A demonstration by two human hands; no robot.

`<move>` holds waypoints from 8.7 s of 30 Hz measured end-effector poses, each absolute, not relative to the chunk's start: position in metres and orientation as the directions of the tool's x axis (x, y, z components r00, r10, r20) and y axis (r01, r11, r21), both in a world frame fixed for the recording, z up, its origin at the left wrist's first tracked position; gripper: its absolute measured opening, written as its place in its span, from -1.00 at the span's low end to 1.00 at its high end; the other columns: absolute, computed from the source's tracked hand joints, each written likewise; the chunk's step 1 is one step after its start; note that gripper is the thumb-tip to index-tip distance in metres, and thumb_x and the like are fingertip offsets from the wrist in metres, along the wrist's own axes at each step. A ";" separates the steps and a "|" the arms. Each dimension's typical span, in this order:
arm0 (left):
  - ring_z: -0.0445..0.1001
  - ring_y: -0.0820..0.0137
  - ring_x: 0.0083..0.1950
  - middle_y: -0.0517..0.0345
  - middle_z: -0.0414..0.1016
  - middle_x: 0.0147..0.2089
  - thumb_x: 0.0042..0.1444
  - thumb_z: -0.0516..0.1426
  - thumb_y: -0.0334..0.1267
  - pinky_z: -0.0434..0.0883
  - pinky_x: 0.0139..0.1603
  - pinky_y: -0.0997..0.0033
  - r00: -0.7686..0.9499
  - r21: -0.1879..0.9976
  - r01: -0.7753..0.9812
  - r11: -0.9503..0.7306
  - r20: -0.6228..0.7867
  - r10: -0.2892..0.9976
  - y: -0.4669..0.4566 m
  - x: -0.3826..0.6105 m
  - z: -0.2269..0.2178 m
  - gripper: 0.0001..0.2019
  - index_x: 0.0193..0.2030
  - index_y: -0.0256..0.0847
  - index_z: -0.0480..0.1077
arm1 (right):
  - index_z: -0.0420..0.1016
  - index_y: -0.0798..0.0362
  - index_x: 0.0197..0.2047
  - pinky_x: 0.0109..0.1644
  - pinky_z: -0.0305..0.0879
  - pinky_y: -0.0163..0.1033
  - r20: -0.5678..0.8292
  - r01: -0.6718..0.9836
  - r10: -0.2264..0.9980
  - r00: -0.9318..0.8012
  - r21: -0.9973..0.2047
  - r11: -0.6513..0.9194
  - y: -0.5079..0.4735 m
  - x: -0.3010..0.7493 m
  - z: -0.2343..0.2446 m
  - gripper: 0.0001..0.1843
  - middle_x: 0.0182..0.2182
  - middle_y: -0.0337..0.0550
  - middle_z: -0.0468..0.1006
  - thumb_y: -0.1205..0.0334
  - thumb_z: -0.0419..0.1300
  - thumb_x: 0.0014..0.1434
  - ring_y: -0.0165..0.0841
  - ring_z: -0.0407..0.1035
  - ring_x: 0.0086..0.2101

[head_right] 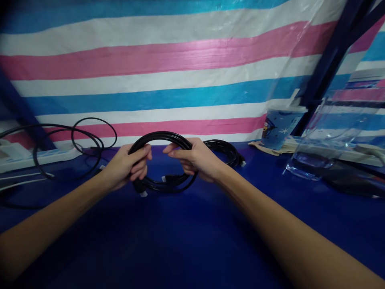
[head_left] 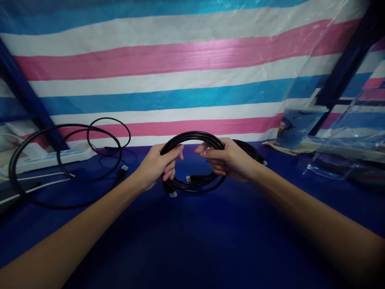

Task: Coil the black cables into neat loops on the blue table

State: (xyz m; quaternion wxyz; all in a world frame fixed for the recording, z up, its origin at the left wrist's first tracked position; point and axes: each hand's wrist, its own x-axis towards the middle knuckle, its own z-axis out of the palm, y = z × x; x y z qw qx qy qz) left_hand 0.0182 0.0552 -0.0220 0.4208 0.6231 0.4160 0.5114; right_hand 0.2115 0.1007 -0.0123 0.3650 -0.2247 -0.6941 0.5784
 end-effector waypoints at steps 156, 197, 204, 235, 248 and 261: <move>-0.13 0.64 -0.77 0.41 -0.08 -0.72 0.15 0.06 -0.03 -0.01 -0.79 0.63 0.170 0.972 -0.011 -0.235 0.233 0.958 0.042 0.033 -0.015 -0.70 -0.46 -0.21 0.28 | 0.18 0.08 -0.61 -0.61 -0.14 -0.36 0.509 0.132 0.612 -0.606 -0.694 0.708 0.093 0.213 -0.003 -0.50 -0.70 -0.35 0.10 -0.12 0.15 0.11 -0.55 -0.03 -0.65; -0.15 0.62 -0.78 0.37 -0.19 -0.80 0.14 -0.01 0.15 0.06 -0.69 0.51 0.167 0.953 -0.267 -0.145 0.194 0.967 0.056 0.027 -0.032 -0.41 -0.75 -0.18 -0.03 | 0.28 0.08 -0.69 -0.54 0.19 -0.28 0.564 0.274 0.732 -0.383 -0.687 0.673 0.116 0.211 -0.030 -0.46 -0.78 -0.22 0.33 -0.09 0.10 0.18 -0.45 0.27 -0.69; -0.05 0.61 -0.76 0.37 -0.11 -0.78 0.06 0.01 0.25 0.25 -0.57 0.48 0.271 0.969 -0.198 -0.146 0.197 0.942 0.066 0.018 -0.047 -0.39 -0.75 -0.18 -0.01 | 0.26 0.07 -0.62 -0.60 0.17 -0.32 0.310 -0.038 0.805 -0.505 -0.940 0.339 0.116 0.210 -0.036 -0.57 -0.82 -0.40 0.16 -0.03 0.21 0.09 -0.53 0.10 -0.76; -0.15 0.66 -0.77 0.38 -0.14 -0.78 0.12 0.05 -0.06 -0.10 -0.72 0.56 0.243 0.986 -0.026 -0.162 0.163 0.956 0.054 0.019 -0.017 -0.52 -0.71 -0.22 0.01 | 0.23 0.12 -0.64 -0.51 -0.05 -0.34 0.610 0.398 0.612 -0.503 -0.466 0.791 0.101 0.206 -0.015 -0.78 -0.68 -0.31 0.18 0.35 0.05 0.02 -0.52 0.06 -0.58; -0.11 0.66 -0.75 0.39 -0.14 -0.77 0.12 0.10 0.00 0.14 -0.64 0.53 0.409 0.998 0.011 -0.059 0.049 0.911 0.055 0.014 -0.029 -0.45 -0.69 -0.20 -0.08 | 0.38 0.11 -0.40 -0.58 0.23 -0.35 0.225 0.248 0.748 -0.624 -0.851 0.463 0.113 0.216 -0.018 -0.73 -0.74 -0.34 0.27 0.09 0.08 0.20 -0.48 0.24 -0.73; -0.17 0.66 -0.75 0.37 -0.21 -0.77 0.10 0.12 -0.06 -0.07 -0.70 0.53 0.254 0.989 -0.021 -0.145 0.145 0.956 0.055 0.021 -0.029 -0.43 -0.74 -0.20 -0.12 | 0.40 0.12 -0.41 -0.63 0.11 -0.36 0.231 0.055 0.762 -0.604 -0.943 0.329 0.109 0.211 -0.021 -0.75 -0.77 -0.46 0.04 0.10 0.15 0.16 -0.57 -0.04 -0.74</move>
